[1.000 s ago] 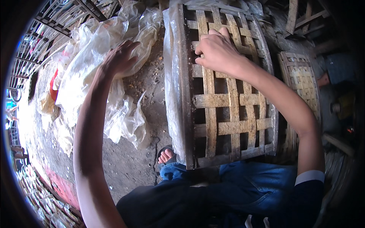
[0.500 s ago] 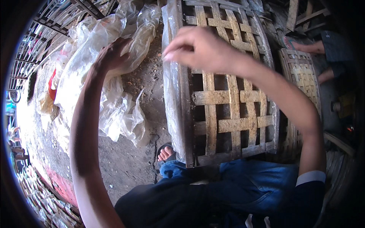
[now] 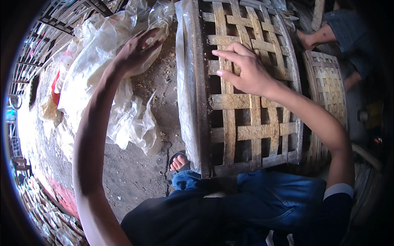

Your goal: The person places a plastic sheet over a wooden lattice tray and presses the edges to secure it. They then lift and reposition the tray, repeating the process with another tray.

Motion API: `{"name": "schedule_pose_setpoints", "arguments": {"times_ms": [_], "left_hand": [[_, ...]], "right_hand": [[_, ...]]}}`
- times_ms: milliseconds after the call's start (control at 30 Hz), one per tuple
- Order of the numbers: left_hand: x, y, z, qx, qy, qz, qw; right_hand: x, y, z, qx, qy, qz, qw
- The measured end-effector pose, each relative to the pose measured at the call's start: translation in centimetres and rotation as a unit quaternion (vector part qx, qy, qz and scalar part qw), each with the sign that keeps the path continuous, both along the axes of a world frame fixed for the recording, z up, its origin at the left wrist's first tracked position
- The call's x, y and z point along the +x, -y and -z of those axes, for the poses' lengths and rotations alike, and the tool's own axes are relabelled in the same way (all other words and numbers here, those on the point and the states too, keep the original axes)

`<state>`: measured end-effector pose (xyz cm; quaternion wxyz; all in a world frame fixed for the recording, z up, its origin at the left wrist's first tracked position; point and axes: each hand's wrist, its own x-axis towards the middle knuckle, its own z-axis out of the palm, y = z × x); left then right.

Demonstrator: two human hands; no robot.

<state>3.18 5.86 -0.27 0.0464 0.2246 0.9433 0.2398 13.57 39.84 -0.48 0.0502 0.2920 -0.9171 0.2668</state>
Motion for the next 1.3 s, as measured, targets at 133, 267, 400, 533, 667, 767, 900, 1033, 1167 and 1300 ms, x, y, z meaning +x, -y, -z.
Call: {"name": "schedule_pose_setpoints", "arguments": {"times_ms": [133,267,400,533,667,767,900,1033,1167,1300], "left_hand": [[0.9,-3.5,-0.2,0.036,0.039,0.016,0.998],[1.1,-5.8,0.2,0.049,0.107,0.038,0.992],[1.3,-6.2,-0.1,0.021,0.132,0.036,0.990],[1.4,-5.9,0.2,0.026,0.142,0.025,0.989],[1.2,-6.0,0.4,0.030,0.140,0.029,0.989],[0.9,-5.9,0.6,0.044,0.137,0.037,0.989],[0.5,-5.6,1.1,0.039,0.142,0.033,0.989],[0.2,-5.7,1.6,0.047,0.137,0.036,0.989],[0.3,-5.8,1.4,0.031,0.151,0.030,0.988],[0.9,-5.9,1.0,0.042,0.166,0.027,0.985]], "right_hand": [[0.6,1.8,1.2,0.026,-0.064,-0.008,0.998],[0.8,2.3,1.8,-0.042,-0.065,-0.007,0.997],[0.8,2.1,1.6,-0.088,-0.060,-0.011,0.994],[0.6,2.2,1.6,-0.099,-0.030,-0.015,0.995],[0.6,2.5,1.3,-0.117,-0.052,-0.016,0.992],[0.6,2.4,1.4,-0.109,-0.065,-0.042,0.991],[0.7,2.5,1.7,-0.117,-0.064,-0.047,0.990],[1.1,2.5,1.4,-0.104,-0.044,-0.050,0.992],[1.1,2.5,1.4,-0.086,-0.008,-0.029,0.996],[1.5,2.5,1.4,-0.074,-0.001,-0.058,0.996]]}}
